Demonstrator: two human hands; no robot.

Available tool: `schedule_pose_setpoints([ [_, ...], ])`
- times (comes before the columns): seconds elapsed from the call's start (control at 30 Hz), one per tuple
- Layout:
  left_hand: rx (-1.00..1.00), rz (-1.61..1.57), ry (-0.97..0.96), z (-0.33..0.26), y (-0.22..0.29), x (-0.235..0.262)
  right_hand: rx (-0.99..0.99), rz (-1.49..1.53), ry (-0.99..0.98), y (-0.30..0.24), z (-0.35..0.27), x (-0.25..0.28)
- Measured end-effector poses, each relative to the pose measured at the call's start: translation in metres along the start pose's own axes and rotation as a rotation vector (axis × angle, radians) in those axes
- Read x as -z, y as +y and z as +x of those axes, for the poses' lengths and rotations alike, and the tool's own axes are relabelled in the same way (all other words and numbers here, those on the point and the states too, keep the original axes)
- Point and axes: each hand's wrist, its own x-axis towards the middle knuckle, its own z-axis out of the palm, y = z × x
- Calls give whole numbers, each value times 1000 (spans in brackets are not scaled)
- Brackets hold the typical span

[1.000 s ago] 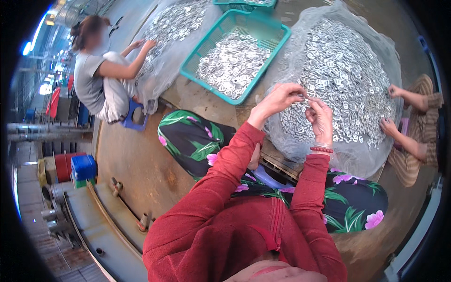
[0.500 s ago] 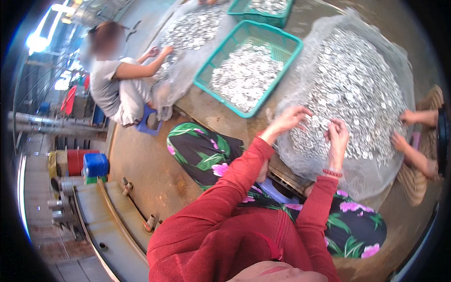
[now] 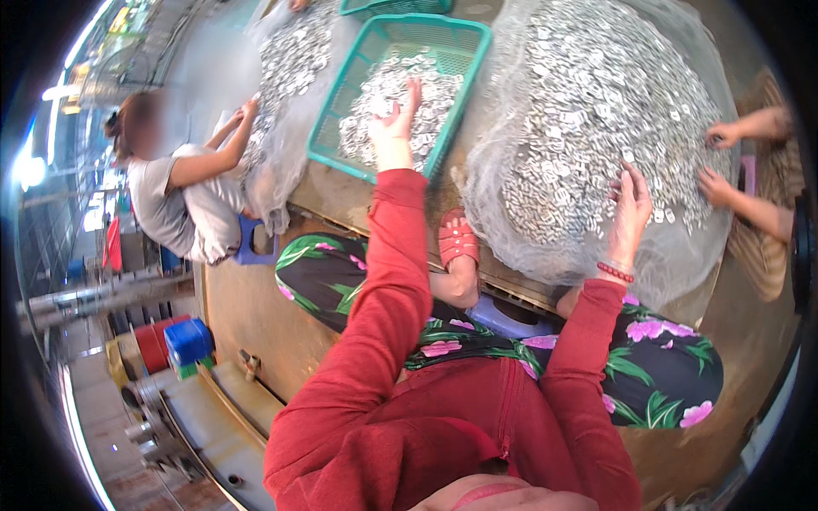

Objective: The person sits on a low stool and sorts small white plastic parts from a large pile on a mesh sheet into a green basket. They pick up handfuls of parts, separate them, and place the sorted items into the basket while other workers perform similar tasks nearby.

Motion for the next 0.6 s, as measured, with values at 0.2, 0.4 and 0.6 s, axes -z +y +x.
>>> schedule_pose_setpoints([
  [0.2,378,668,-295,13,-49,103,-18,-97,83,30,5,15],
  [0.4,-410,3306,-642,14,-86,268,-12,-761,-106,111,41,23],
  [0.6,-96,2843,-496,31,-44,252,303,-972,-136,97,77,-20],
])
